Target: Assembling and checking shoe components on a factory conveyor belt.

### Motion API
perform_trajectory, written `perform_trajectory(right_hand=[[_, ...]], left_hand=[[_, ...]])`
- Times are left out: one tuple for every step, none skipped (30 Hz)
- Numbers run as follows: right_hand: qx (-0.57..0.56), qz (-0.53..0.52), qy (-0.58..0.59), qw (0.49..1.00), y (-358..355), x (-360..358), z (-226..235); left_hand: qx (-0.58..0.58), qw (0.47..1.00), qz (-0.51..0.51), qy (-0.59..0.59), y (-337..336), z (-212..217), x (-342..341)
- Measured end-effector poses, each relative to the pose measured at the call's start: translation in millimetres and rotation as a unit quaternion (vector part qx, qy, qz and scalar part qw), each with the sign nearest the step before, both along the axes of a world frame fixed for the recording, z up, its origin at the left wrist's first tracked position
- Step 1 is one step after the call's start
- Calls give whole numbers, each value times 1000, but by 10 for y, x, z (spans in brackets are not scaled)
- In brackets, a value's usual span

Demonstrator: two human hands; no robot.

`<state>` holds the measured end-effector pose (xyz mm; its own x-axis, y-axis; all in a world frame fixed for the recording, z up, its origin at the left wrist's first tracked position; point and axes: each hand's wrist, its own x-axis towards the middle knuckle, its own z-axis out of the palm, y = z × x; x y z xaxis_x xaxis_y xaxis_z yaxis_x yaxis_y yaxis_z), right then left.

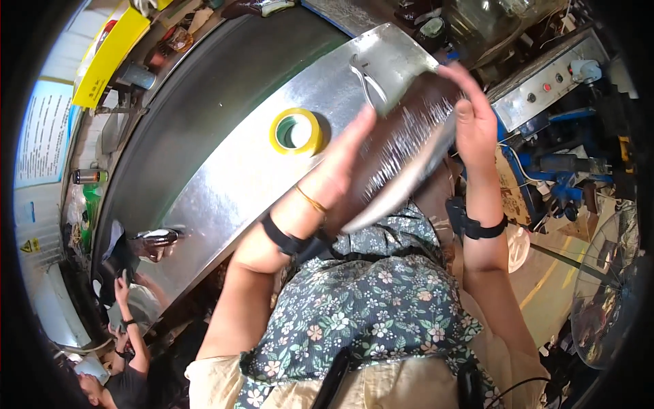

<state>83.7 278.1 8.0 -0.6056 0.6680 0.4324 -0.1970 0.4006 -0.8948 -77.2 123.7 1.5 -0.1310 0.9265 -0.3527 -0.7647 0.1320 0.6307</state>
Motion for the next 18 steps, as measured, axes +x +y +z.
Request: perform_trajectory(right_hand=[[105, 14, -45, 993, -50, -19, 71], [77, 9, -52, 996, -276, -97, 116], [246, -37, -126, 960, -337, -61, 71], [235, -34, -132, 962, -363, 4, 35], [224, -25, -135, 965, -402, 15, 56], [183, -24, -143, 972, -419, 59, 116], [185, -20, -144, 972, -434, 67, 244], [218, -21, -175, 960, -487, 58, 453], [250, -27, -207, 946, -539, 58, 629], [266, -47, -226, 936, -516, 49, 746], [252, -58, -230, 938, -480, 63, 800], [248, -52, -237, 938, -480, 105, 809], [246, -47, -243, 937, -463, 141, 823], [239, -33, -241, 940, -469, 185, 804], [232, -18, -238, 943, -506, 242, 754], [233, -22, -222, 946, -550, 282, 709], [233, -20, -223, 946, -578, 314, 758], [194, 8, -234, 953, -594, 334, 844]], left_hand=[[-16, 996, -28, -87, -48, -280, 114], [-34, 999, -15, 12, -88, -451, 172], [-51, 993, -8, 107, -81, -520, 252], [-52, 981, -15, 185, -47, -482, 256], [-43, 944, -68, 320, 45, -479, 113], [0, 955, -47, 293, 147, -470, 143], [37, 963, -29, 267, 228, -288, 206], [31, 976, -45, 211, 308, -122, 216], [25, 986, -65, 155, 384, 15, 206], [3, 986, -94, 138, 459, 107, 189], [4, 985, -99, 139, 459, 109, 243], [36, 986, -63, 150, 451, 86, 307], [71, 984, -25, 161, 468, 55, 382], [71, 996, -5, 59, 455, 9, 503], [40, 997, -10, 67, 412, -50, 576], [34, 995, -9, 93, 361, -97, 628], [25, 993, -5, 117, 283, -98, 654], [42, 982, -32, 184, 216, -98, 616]])
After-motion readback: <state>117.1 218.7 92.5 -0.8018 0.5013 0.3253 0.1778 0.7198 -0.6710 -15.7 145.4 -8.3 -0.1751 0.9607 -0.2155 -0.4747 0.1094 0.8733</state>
